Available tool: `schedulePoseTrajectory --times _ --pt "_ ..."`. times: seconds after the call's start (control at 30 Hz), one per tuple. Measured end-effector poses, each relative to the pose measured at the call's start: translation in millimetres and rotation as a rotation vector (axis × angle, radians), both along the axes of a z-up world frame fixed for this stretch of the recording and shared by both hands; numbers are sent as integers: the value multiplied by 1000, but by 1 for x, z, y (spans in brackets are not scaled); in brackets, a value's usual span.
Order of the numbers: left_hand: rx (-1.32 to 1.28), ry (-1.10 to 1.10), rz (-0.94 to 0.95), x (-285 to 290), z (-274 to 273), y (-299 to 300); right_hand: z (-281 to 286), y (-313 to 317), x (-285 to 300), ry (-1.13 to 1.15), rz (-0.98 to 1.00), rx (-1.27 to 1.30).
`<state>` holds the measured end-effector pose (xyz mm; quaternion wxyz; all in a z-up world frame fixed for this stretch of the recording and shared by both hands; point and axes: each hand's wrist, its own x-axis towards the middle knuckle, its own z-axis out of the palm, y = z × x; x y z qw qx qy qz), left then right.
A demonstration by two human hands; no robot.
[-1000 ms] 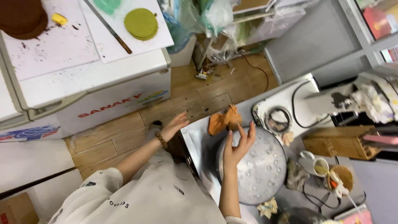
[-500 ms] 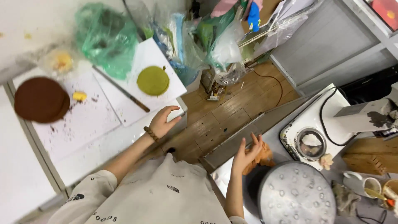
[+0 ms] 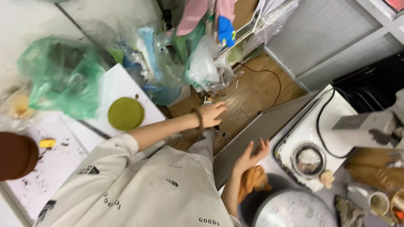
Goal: Assembling and frosting a multi-layered cake on a turntable using a spatula.
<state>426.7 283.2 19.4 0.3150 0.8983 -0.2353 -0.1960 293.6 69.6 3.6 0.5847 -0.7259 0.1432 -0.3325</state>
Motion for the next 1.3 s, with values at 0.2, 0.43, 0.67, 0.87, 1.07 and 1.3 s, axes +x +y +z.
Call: schedulePoseTrajectory --times 0.2,0.43,0.67,0.87,1.07,1.3 --pt "459 -14 -115 184 -113 -73 13 -14 102 173 65 31" --pt "409 34 341 295 -353 -97 -15 -67 160 231 1 143" --pt "631 -112 150 351 -432 -57 -94 -72 212 303 -19 282" --pt "680 -186 130 386 -491 -41 -162 -47 202 478 -15 493" --pt "1181 -220 -99 390 -434 -50 -175 -41 206 559 14 513" --pt "1249 161 -725 424 -411 -100 -271 -14 269 545 127 535"
